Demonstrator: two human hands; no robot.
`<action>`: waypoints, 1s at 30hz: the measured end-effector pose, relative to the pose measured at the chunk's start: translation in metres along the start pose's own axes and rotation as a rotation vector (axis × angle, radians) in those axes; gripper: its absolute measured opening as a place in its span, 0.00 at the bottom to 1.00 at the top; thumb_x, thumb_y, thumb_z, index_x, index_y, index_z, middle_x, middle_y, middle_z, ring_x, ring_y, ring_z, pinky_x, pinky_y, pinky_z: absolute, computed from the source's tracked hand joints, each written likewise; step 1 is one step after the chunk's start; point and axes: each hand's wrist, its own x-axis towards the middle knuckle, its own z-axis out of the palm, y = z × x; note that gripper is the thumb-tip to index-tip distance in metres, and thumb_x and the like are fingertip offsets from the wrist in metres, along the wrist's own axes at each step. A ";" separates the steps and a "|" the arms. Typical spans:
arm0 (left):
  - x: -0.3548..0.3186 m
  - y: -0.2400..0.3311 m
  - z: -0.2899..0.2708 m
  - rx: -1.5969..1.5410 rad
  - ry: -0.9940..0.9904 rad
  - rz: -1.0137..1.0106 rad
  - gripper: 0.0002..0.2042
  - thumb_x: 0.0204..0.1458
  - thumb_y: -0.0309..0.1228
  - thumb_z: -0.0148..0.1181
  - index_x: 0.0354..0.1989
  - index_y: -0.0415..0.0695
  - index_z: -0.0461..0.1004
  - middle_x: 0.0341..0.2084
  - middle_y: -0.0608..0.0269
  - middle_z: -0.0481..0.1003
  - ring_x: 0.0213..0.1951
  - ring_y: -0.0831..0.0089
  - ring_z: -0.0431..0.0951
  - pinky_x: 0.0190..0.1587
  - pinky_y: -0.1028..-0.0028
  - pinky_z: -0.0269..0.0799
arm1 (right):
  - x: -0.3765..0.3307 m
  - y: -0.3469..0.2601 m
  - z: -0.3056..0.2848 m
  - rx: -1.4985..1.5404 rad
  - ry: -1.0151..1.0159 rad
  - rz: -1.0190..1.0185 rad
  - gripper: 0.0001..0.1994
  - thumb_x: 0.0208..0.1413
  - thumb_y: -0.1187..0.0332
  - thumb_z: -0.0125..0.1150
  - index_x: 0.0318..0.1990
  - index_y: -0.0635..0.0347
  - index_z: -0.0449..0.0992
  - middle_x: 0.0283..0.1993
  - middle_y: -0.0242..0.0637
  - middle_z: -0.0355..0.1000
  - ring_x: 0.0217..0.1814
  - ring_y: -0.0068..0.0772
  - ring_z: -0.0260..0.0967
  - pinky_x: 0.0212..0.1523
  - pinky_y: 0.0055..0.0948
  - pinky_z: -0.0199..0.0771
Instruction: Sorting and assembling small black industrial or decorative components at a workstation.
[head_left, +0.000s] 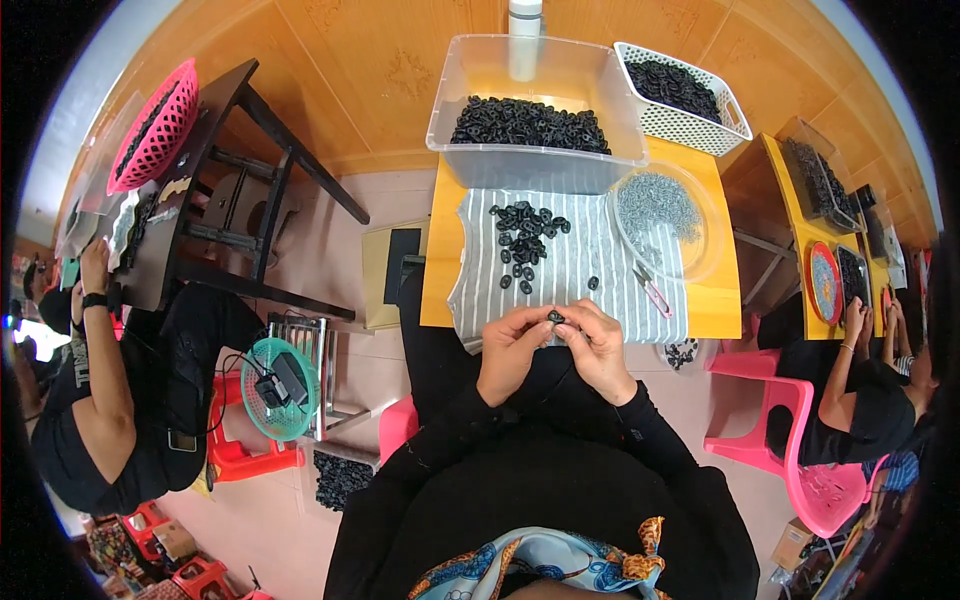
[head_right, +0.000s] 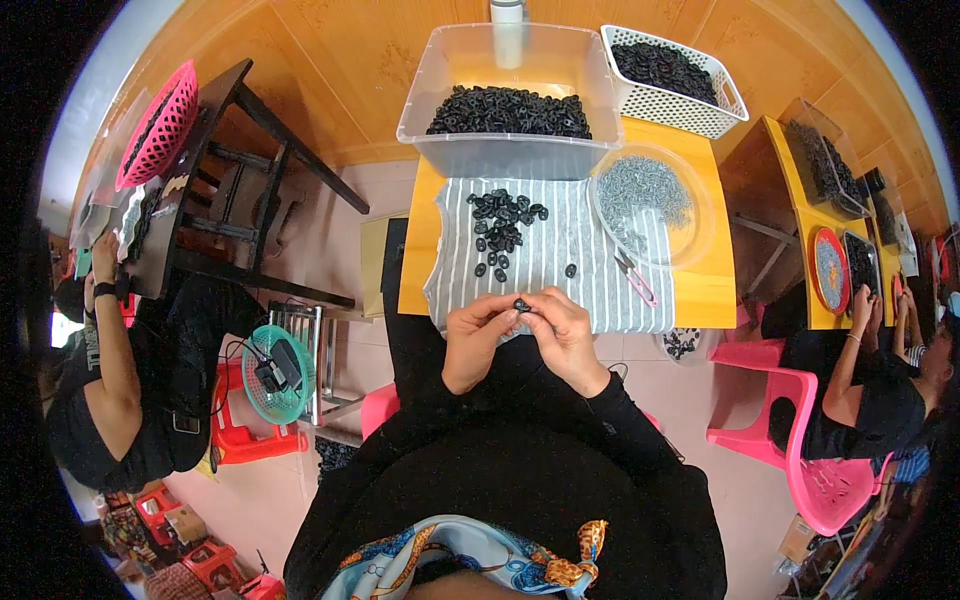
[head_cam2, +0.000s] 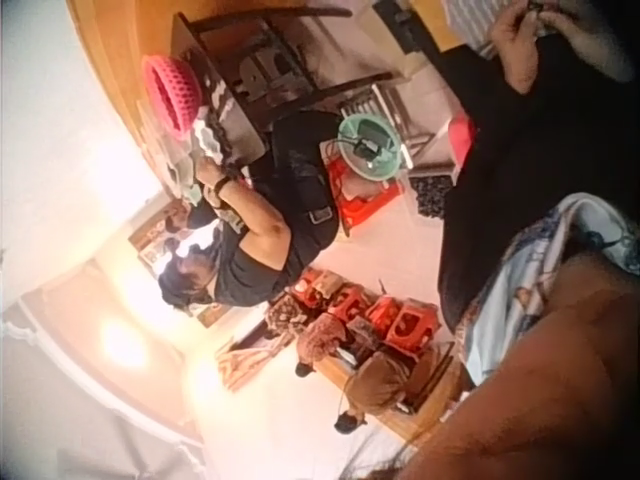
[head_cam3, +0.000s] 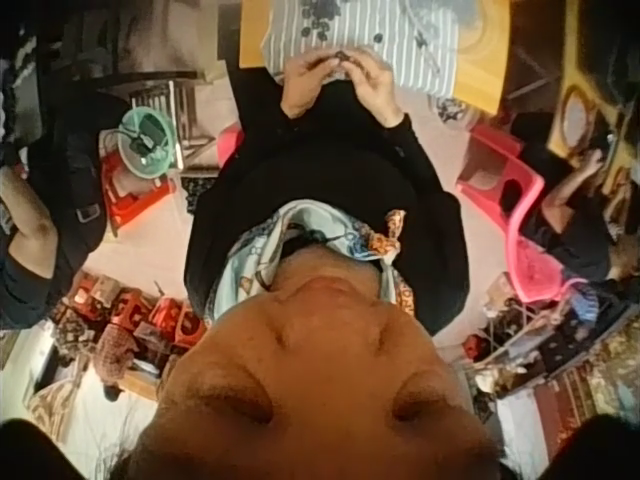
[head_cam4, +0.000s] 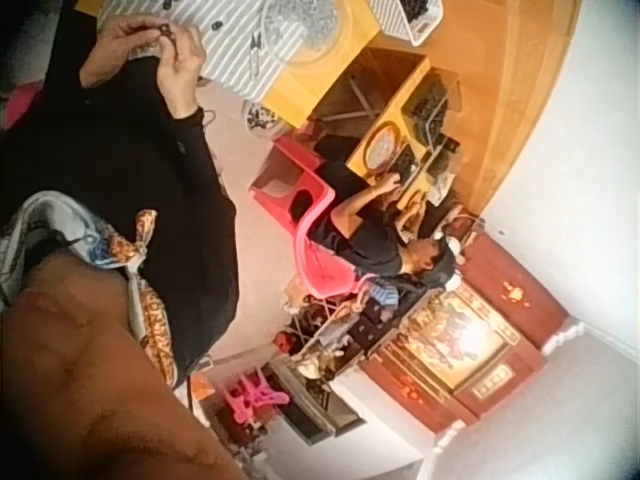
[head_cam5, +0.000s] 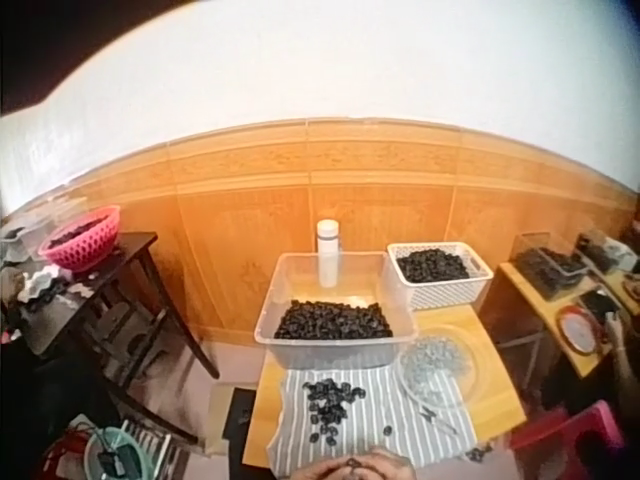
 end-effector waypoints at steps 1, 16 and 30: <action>-0.002 0.003 0.004 0.002 0.012 0.019 0.11 0.51 0.19 0.57 0.44 0.36 0.76 0.30 0.65 0.74 0.28 0.82 0.70 0.31 0.83 0.66 | -0.001 -0.001 0.000 0.000 0.001 0.000 0.10 0.50 0.82 0.56 0.42 0.69 0.74 0.33 0.40 0.69 0.32 0.30 0.71 0.32 0.23 0.71; -0.009 0.024 0.018 0.019 0.029 0.112 0.09 0.52 0.17 0.56 0.41 0.34 0.76 0.30 0.63 0.73 0.28 0.82 0.71 0.31 0.83 0.66 | 0.001 -0.032 0.005 0.083 0.120 -0.013 0.07 0.53 0.83 0.53 0.39 0.72 0.73 0.31 0.41 0.69 0.28 0.29 0.71 0.29 0.24 0.70; -0.022 0.201 0.012 0.311 0.090 0.999 0.08 0.47 0.17 0.54 0.36 0.34 0.74 0.31 0.53 0.71 0.30 0.73 0.72 0.34 0.78 0.68 | 0.182 -0.002 -0.160 0.416 0.589 0.262 0.13 0.52 0.76 0.56 0.45 0.72 0.71 0.32 0.36 0.74 0.29 0.21 0.67 0.32 0.20 0.67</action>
